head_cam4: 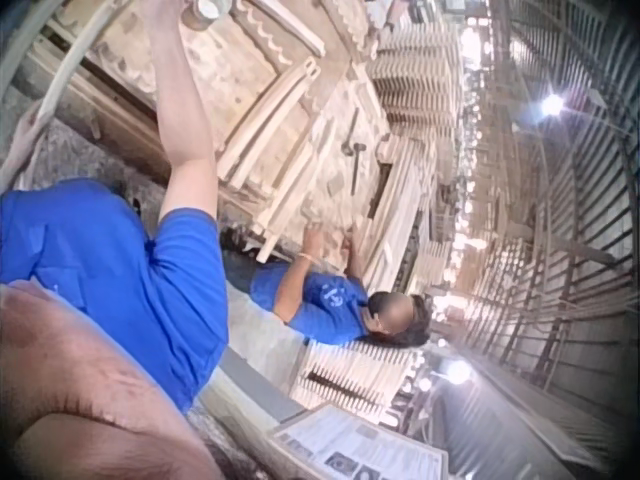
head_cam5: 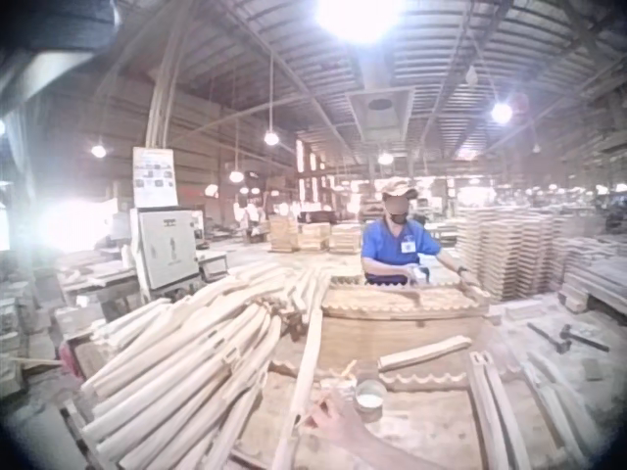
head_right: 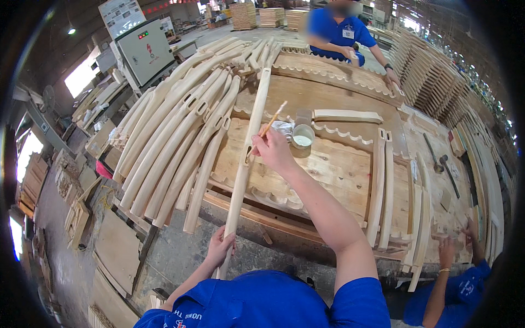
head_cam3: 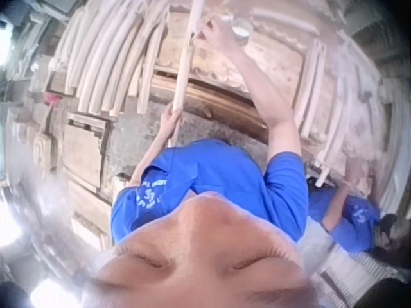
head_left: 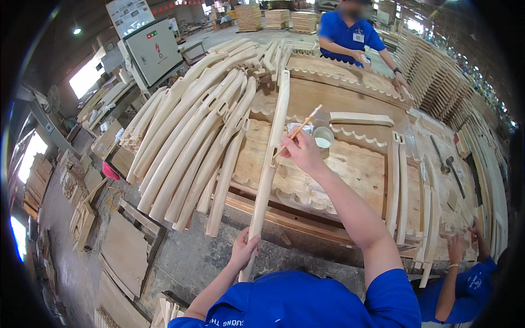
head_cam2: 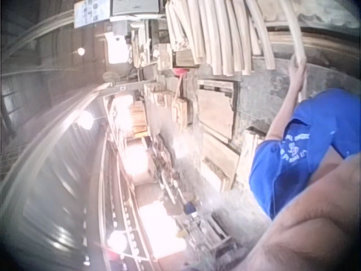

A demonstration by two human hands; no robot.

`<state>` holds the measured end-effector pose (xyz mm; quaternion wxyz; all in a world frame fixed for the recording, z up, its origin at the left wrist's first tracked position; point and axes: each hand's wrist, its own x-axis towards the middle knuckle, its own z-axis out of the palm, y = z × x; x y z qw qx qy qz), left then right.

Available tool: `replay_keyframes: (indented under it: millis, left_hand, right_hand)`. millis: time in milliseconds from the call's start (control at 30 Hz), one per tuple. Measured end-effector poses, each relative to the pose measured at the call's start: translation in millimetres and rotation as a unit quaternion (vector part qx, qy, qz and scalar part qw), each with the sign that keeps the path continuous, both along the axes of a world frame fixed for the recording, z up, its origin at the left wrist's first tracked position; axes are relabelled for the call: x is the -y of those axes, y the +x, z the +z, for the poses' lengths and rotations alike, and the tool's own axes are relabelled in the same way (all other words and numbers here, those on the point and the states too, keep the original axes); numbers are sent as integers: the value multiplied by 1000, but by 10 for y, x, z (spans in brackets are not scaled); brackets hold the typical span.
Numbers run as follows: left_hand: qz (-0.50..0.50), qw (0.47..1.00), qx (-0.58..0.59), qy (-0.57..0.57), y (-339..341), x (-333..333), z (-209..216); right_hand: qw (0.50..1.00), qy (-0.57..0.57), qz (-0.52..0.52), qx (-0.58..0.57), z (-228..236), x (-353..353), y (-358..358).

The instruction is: The person repeatedly picks up curved wooden chair legs, applies glue to the mortise holes using a small brush, and places them back on the workbench. The process is repeated for multiple pieces in a factory setting.

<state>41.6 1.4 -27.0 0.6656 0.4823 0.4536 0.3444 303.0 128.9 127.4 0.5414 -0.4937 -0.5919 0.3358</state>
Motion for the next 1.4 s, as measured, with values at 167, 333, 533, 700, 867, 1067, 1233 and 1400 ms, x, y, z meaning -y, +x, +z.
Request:
replay_keyframes:
  millis: [167,333,533,700,867,1067,1233,1400]
  left_hand:
    - [-18,1000,-18,-17,9,104,29]
    - [-34,998,9,-56,-18,106,147]
    - [-43,991,91,-87,-69,90,-27]
    - [-57,989,113,-81,-44,154,-93]
    - [-124,968,162,-148,-37,65,-63]
    - [-180,943,240,-141,-10,2,97]
    - [-86,995,-51,17,17,-72,614]
    - [-102,692,-585,411,-3,-200,1150]
  right_hand:
    - [995,-7,13,103,-185,16,-115]
    - [904,248,-22,349,-605,386,-359]
    - [984,136,-111,16,-359,175,-430]
    - [985,-23,-124,115,19,28,-356]
    - [913,159,-161,340,-247,54,-556]
    - [952,261,-121,106,-351,238,-358]
    - [946,224,-139,-190,41,419,136]
    - [952,157,-112,-237,-187,556,482]
